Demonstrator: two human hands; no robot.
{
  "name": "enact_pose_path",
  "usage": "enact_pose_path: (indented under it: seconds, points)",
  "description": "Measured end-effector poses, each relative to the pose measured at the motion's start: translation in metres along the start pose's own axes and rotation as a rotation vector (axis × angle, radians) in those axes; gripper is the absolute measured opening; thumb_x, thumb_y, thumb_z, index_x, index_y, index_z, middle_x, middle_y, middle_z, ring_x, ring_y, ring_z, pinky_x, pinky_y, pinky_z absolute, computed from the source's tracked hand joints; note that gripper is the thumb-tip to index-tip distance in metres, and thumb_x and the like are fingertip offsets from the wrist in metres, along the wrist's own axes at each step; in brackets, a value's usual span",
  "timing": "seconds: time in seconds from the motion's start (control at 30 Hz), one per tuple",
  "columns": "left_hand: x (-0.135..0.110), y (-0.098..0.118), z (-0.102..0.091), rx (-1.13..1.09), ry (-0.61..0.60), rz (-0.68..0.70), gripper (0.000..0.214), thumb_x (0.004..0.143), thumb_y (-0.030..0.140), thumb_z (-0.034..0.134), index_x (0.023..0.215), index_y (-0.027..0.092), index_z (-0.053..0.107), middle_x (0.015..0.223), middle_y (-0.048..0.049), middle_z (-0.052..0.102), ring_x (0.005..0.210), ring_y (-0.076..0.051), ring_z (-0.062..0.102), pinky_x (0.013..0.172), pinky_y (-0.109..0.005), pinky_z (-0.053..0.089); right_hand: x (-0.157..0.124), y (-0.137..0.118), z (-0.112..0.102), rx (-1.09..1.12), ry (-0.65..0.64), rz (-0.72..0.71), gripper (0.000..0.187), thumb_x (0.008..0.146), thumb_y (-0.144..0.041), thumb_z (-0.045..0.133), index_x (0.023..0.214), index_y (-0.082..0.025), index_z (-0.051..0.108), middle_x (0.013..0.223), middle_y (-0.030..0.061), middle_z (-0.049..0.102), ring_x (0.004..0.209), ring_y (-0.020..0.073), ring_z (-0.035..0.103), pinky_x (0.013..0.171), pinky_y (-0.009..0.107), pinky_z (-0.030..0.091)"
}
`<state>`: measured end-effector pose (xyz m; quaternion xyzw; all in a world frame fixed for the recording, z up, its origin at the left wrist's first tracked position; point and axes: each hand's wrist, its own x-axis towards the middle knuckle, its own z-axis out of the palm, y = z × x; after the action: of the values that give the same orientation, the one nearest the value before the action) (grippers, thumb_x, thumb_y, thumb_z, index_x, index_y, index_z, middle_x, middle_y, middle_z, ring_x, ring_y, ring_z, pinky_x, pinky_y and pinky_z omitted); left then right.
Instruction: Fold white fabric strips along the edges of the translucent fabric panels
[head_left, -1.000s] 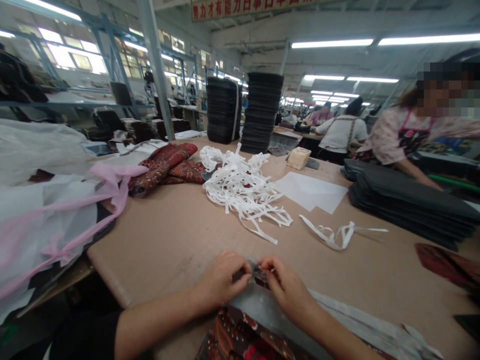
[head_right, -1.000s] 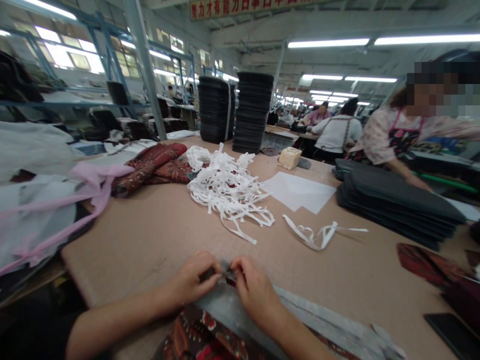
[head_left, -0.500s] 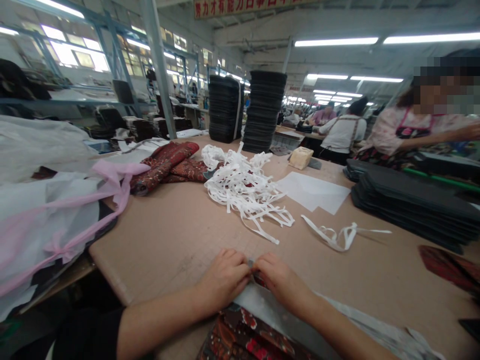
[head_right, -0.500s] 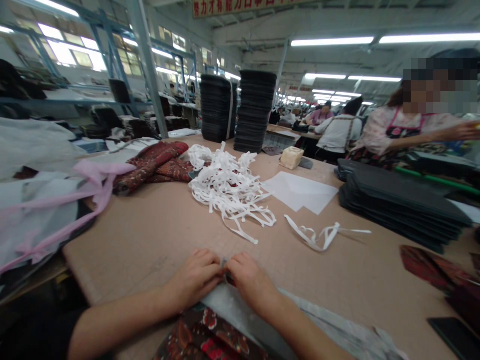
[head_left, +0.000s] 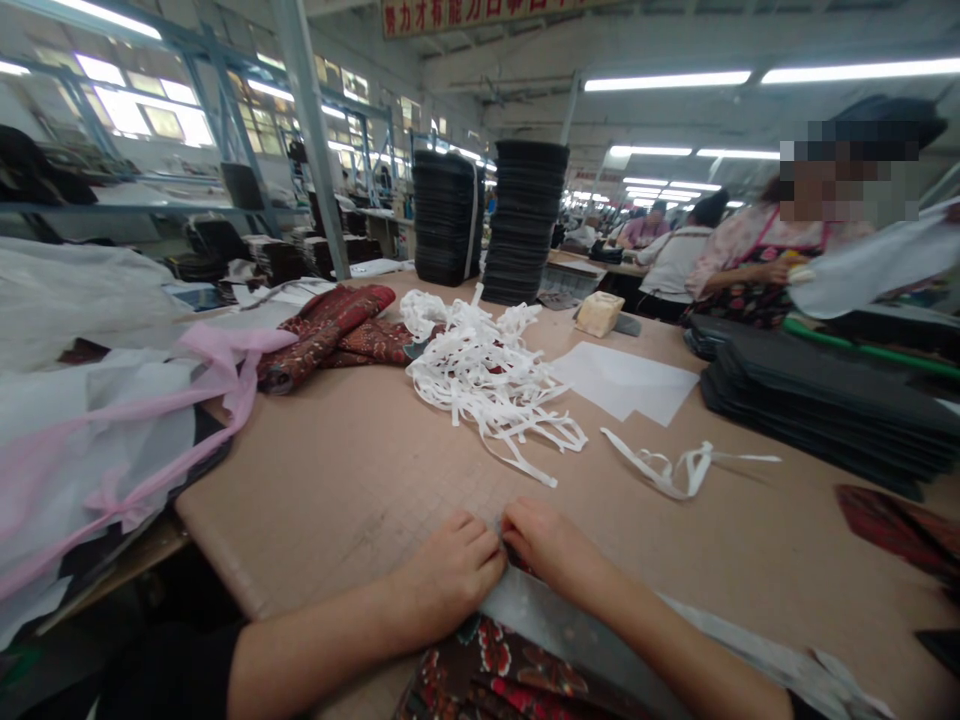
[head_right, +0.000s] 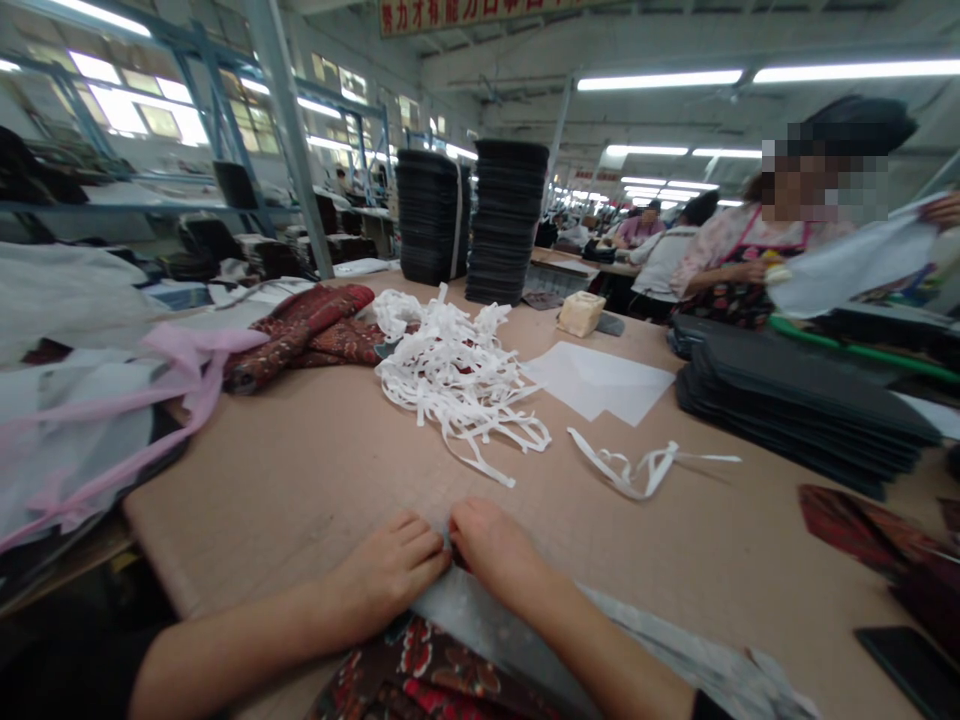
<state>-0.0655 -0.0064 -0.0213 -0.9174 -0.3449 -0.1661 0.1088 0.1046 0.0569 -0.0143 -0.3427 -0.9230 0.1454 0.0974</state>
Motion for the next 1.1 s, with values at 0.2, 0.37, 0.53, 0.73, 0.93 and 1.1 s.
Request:
enact_pose_path:
  seconds: [0.2, 0.37, 0.53, 0.73, 0.93, 1.1]
  points:
    - [0.002, 0.001, 0.000, -0.015, -0.074, -0.025, 0.017, 0.089, 0.016, 0.045, 0.101, 0.010, 0.055, 0.086, -0.0068, 0.056, 0.078, -0.021, 0.047, 0.071, -0.034, 0.038, 0.009, 0.004, -0.001, 0.022, 0.016, 0.049, 0.012, 0.077, -0.005, 0.054, 0.078, -0.016, 0.055, 0.071, -0.0003, 0.057, 0.066, 0.0140, 0.052, 0.060, 0.023, 0.038]
    - [0.003, 0.002, -0.001, -0.010, -0.095, -0.038, 0.015, 0.088, 0.017, 0.046, 0.098, 0.012, 0.056, 0.088, -0.0063, 0.057, 0.080, -0.021, 0.048, 0.074, -0.035, 0.038, -0.002, 0.001, -0.002, 0.001, 0.113, 0.084, 0.015, 0.081, 0.000, 0.048, 0.080, -0.015, 0.053, 0.080, 0.0029, 0.056, 0.074, 0.0148, 0.051, 0.066, 0.024, 0.039]
    - [0.001, 0.000, 0.006, -0.018, -0.007, -0.013, 0.019, 0.091, 0.017, 0.043, 0.105, 0.014, 0.055, 0.111, -0.0063, 0.057, 0.099, -0.020, 0.047, 0.091, -0.035, 0.032, -0.062, -0.009, -0.002, -0.216, 0.122, -0.092, 0.011, 0.083, -0.007, 0.055, 0.091, -0.014, 0.058, 0.089, 0.0063, 0.058, 0.083, 0.0202, 0.052, 0.075, 0.031, 0.044]
    - [-0.005, -0.008, 0.014, -0.023, 0.052, 0.046, 0.035, 0.086, 0.003, 0.032, 0.106, 0.017, 0.057, 0.107, -0.0061, 0.061, 0.096, -0.021, 0.050, 0.092, -0.038, 0.030, -0.156, -0.007, -0.023, -0.314, 0.049, 0.039, 0.032, 0.082, -0.006, 0.055, 0.114, -0.011, 0.052, 0.106, 0.0112, 0.059, 0.094, 0.0241, 0.052, 0.085, 0.036, 0.045]
    - [0.028, -0.019, -0.003, -0.088, -0.181, 0.083, 0.023, 0.082, 0.008, 0.044, 0.074, 0.020, 0.063, 0.078, -0.0026, 0.061, 0.074, -0.020, 0.052, 0.077, -0.036, 0.035, -0.244, 0.018, -0.037, -0.328, 0.140, 0.379, 0.032, 0.081, -0.001, 0.048, 0.109, -0.013, 0.056, 0.105, 0.0112, 0.060, 0.093, 0.0253, 0.054, 0.083, 0.038, 0.045]
    - [0.097, 0.021, -0.008, -0.007, -0.401, 0.243, 0.019, 0.077, 0.005, 0.054, 0.065, 0.017, 0.062, 0.070, -0.0039, 0.061, 0.067, -0.019, 0.053, 0.064, -0.031, 0.037, -0.286, 0.037, -0.042, -0.222, 0.296, 0.653, 0.027, 0.083, -0.003, 0.040, 0.088, -0.018, 0.061, 0.091, 0.0071, 0.060, 0.085, 0.0218, 0.055, 0.077, 0.033, 0.045]
